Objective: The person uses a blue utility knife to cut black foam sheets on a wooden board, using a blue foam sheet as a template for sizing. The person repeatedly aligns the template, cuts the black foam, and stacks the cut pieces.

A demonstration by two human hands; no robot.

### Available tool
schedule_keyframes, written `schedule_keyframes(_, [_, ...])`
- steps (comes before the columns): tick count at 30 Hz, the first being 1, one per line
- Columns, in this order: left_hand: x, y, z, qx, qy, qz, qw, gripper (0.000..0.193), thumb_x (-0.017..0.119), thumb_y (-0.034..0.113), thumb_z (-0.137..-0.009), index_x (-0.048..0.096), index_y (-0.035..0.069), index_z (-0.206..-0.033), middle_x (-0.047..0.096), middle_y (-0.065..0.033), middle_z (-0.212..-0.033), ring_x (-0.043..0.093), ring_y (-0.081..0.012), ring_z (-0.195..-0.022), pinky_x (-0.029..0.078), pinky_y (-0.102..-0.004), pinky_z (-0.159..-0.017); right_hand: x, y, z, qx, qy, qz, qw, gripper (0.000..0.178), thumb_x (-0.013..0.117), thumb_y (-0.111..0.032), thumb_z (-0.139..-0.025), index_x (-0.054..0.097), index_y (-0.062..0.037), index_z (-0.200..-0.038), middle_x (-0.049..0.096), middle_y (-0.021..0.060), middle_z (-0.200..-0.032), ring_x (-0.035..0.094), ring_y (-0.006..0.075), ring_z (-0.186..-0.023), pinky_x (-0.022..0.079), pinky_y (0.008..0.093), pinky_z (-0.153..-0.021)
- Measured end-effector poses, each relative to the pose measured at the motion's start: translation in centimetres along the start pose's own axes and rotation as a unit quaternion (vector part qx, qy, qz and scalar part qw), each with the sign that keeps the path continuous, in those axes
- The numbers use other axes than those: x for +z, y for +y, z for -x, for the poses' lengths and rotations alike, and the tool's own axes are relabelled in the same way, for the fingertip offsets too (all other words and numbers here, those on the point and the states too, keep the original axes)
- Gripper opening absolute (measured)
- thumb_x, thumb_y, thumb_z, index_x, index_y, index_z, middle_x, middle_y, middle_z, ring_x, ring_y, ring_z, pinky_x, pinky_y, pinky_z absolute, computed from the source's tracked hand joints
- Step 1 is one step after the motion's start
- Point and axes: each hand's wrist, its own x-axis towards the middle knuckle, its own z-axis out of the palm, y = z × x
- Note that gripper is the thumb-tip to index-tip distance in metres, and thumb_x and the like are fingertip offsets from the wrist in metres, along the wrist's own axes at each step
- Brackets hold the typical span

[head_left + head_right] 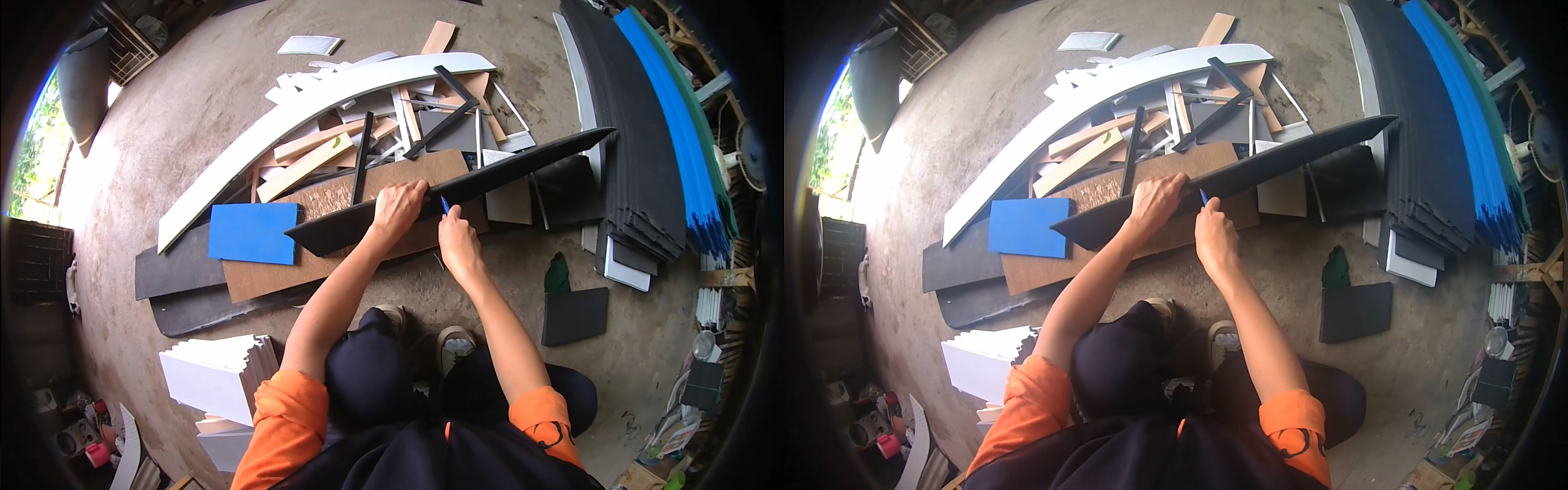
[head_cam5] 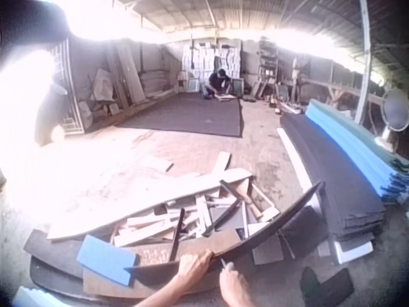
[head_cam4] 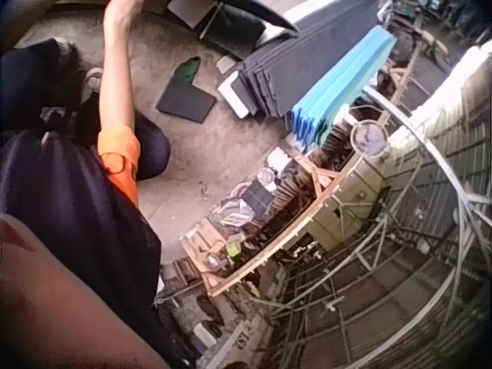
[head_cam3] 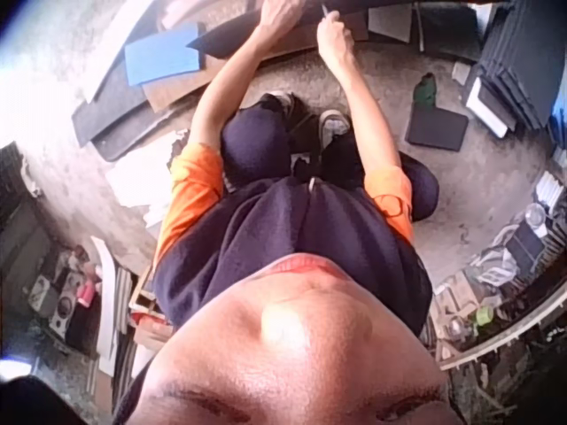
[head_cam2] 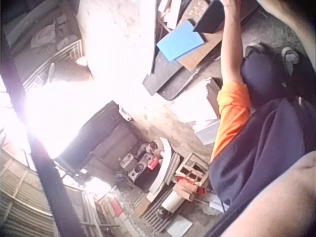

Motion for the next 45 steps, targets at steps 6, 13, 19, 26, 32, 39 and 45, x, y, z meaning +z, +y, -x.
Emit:
schedule_keyframes(6, [0.2,0.1,-0.2,-0.023,0.016,-0.001,1.0,0.013,0.056,0.019,-0.078,0.052,0.007,-0.08,0.061,-0.0094,-0.075,0.061,-0.0245,-0.074,0.047,-0.035,-0.063,0.6,-0.3,-2.0,-0.013,0.001,-0.001,1.0,0.021,0.042,-0.02,-0.089,0.038,0.0006,-0.087,0.06,0.0246,-0.073,0.061,0.0384,-0.074,0.052,0.044,-0.06])
schedule_keyframes(13, [0.0,-0.2,-0.2,-0.024,0.0,0.009,1.0,0.018,0.061,0.02,-0.075,0.056,0.008,-0.088,0.062,-0.0077,-0.076,0.061,-0.0261,-0.071,0.047,-0.0367,-0.062,0.8,0.2,-0.7,-0.008,-0.013,-0.002,1.0,0.018,0.039,-0.016,-0.09,0.039,0.0014,-0.088,0.06,0.0255,-0.073,0.061,0.039,-0.075,0.052,0.0444,-0.061])
schedule_keyframes(19, [0.5,0.5,0.3,0.0,0.028,0.002,1.0,0.016,0.059,0.018,-0.075,0.056,0.009,-0.088,0.062,-0.0076,-0.078,0.061,-0.026,-0.071,0.047,-0.0358,-0.064,1.9,0.8,-2.0,0.014,-0.01,0.023,1.0,0.015,0.039,-0.008,-0.086,0.044,0.0045,-0.092,0.06,0.0259,-0.077,0.061,0.0383,-0.078,0.053,0.043,-0.064])
schedule_keyframes(26, [-0.8,0.7,-0.5,-0.049,0.008,0.079,0.996,0.022,0.063,0.026,-0.073,0.058,0.012,-0.089,0.063,-0.0043,-0.083,0.061,-0.0259,-0.07,0.048,-0.0344,-0.061,1.9,0.8,-1.8,0.009,-0.013,0.0,1.0,0.015,0.038,-0.007,-0.086,0.044,0.0045,-0.093,0.06,0.0273,-0.078,0.061,0.0389,-0.079,0.053,0.0434,-0.065])
schedule_keyframes(32, [-0.5,0.5,-1.6,-0.057,0.03,0.111,0.992,0.022,0.065,0.031,-0.072,0.063,0.014,-0.085,0.064,-0.002,-0.083,0.062,-0.0244,-0.07,0.048,-0.0328,-0.06,1.9,0.7,-2.1,0.005,-0.013,0.003,1.0,0.015,0.038,-0.006,-0.085,0.043,0.0046,-0.093,0.06,0.0278,-0.08,0.061,0.0389,-0.08,0.052,0.0433,-0.066])
schedule_keyframes(39, [-0.3,0.6,-1.6,-0.046,0.021,0.076,0.996,0.018,0.062,0.028,-0.074,0.062,0.014,-0.085,0.063,-0.0032,-0.081,0.061,-0.0261,-0.07,0.049,-0.0341,-0.06,0.8,0.2,-1.4,0.041,-0.063,-0.019,0.997,0.019,0.034,-0.008,-0.086,0.042,0.0051,-0.097,0.057,0.0311,-0.085,0.057,0.0422,-0.084,0.049,0.0466,-0.071])
schedule_keyframes(45, [0.1,0.1,-1.7,0.003,0.042,0.06,0.997,0.017,0.062,0.025,-0.074,0.061,0.013,-0.087,0.062,-0.0043,-0.078,0.061,-0.0266,-0.068,0.049,-0.0349,-0.061,2.2,0.5,-2.3,0.036,-0.043,-0.004,0.998,0.017,0.035,-0.008,-0.086,0.044,0.0044,-0.094,0.06,0.0274,-0.082,0.06,0.0383,-0.082,0.052,0.0428,-0.068])
